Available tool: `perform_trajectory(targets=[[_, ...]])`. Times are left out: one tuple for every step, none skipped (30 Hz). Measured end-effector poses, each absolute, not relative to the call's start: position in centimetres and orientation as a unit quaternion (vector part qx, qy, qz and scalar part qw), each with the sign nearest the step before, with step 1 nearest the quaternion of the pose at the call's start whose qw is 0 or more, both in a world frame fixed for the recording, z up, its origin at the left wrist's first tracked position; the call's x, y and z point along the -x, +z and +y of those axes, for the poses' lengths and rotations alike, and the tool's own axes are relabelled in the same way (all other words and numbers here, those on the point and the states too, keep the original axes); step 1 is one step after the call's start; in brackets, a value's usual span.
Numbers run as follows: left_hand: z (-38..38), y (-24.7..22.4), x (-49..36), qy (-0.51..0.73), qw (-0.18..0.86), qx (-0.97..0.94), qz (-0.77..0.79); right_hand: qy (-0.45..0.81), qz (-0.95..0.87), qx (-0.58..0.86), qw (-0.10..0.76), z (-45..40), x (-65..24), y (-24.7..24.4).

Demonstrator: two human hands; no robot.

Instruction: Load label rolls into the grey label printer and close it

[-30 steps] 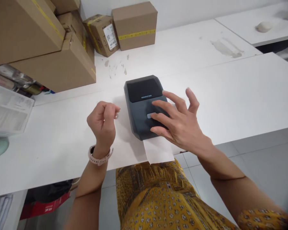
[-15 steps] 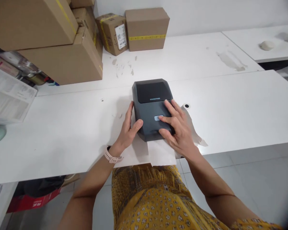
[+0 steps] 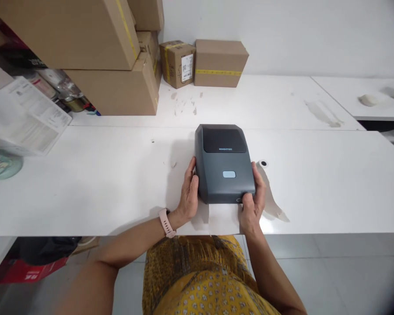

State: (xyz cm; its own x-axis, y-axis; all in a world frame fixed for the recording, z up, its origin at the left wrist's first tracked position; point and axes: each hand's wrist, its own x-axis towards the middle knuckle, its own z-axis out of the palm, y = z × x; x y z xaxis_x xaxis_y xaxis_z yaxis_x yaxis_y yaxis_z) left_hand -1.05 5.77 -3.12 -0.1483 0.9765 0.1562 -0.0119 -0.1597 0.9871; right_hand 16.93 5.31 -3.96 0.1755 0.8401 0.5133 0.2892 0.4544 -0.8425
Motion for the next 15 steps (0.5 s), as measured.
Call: perform_trajectory(targets=[[5.7, -3.2, 1.0, 0.579, 0.433, -0.492, 0.486, 0.234, -0.597, 0.472, 0.605, 5.3, -16.9, -4.1], [5.7, -3.3, 1.1, 0.578, 0.438, -0.49, 0.484, 0.236, -0.596, 0.474, 0.604, 5.4, -16.9, -4.2], [5.7, -3.3, 1.1, 0.577, 0.443, -0.488, 0.483, 0.234, -0.596, 0.475, 0.604, 5.4, -16.9, -4.3], [5.7, -3.4, 1.1, 0.574, 0.446, -0.488, 0.484, 0.23, -0.595, 0.475, 0.606, 5.5, -17.0, -4.4], [5.7, -3.4, 1.2, 0.57, 0.447, -0.489, 0.486, 0.226, -0.595, 0.473, 0.609, 5.5, -17.0, -4.6], [5.7, -3.5, 1.3, 0.566, 0.448, -0.491, 0.488, 0.224, -0.594, 0.471, 0.612, 5.6, -17.1, -4.7], [5.8, -3.5, 1.3, 0.564, 0.447, -0.493, 0.489, 0.223, -0.594, 0.468, 0.615, 5.6, -17.1, -4.8], [5.8, -3.6, 1.4, 0.563, 0.447, -0.495, 0.488, 0.224, -0.592, 0.468, 0.616, 5.6, -17.2, -4.9], [5.8, -3.6, 1.4, 0.563, 0.447, -0.498, 0.485, 0.227, -0.591, 0.47, 0.616, 5.7, -17.2, -5.0], [5.8, -3.6, 1.5, 0.564, 0.447, -0.5, 0.482, 0.232, -0.589, 0.472, 0.614, 5.7, -17.2, -5.1], [5.8, -3.6, 1.5, 0.564, 0.447, -0.502, 0.48, 0.239, -0.585, 0.476, 0.612, 5.7, -17.3, -5.2], [5.8, -3.6, 1.6, 0.562, 0.447, -0.504, 0.479, 0.248, -0.577, 0.479, 0.614, 5.7, -17.3, -5.4], [5.8, -3.6, 1.6, 0.56, 0.447, -0.507, 0.478, 0.257, -0.567, 0.481, 0.617, 5.7, -17.4, -5.5], [5.8, -3.6, 1.7, 0.557, 0.447, -0.51, 0.478, 0.269, -0.556, 0.482, 0.622, 5.7, -17.5, -5.6], [5.9, -3.5, 1.8, 0.554, 0.448, -0.513, 0.479, 0.282, -0.548, 0.479, 0.626, 5.7, -17.7, -5.7]])
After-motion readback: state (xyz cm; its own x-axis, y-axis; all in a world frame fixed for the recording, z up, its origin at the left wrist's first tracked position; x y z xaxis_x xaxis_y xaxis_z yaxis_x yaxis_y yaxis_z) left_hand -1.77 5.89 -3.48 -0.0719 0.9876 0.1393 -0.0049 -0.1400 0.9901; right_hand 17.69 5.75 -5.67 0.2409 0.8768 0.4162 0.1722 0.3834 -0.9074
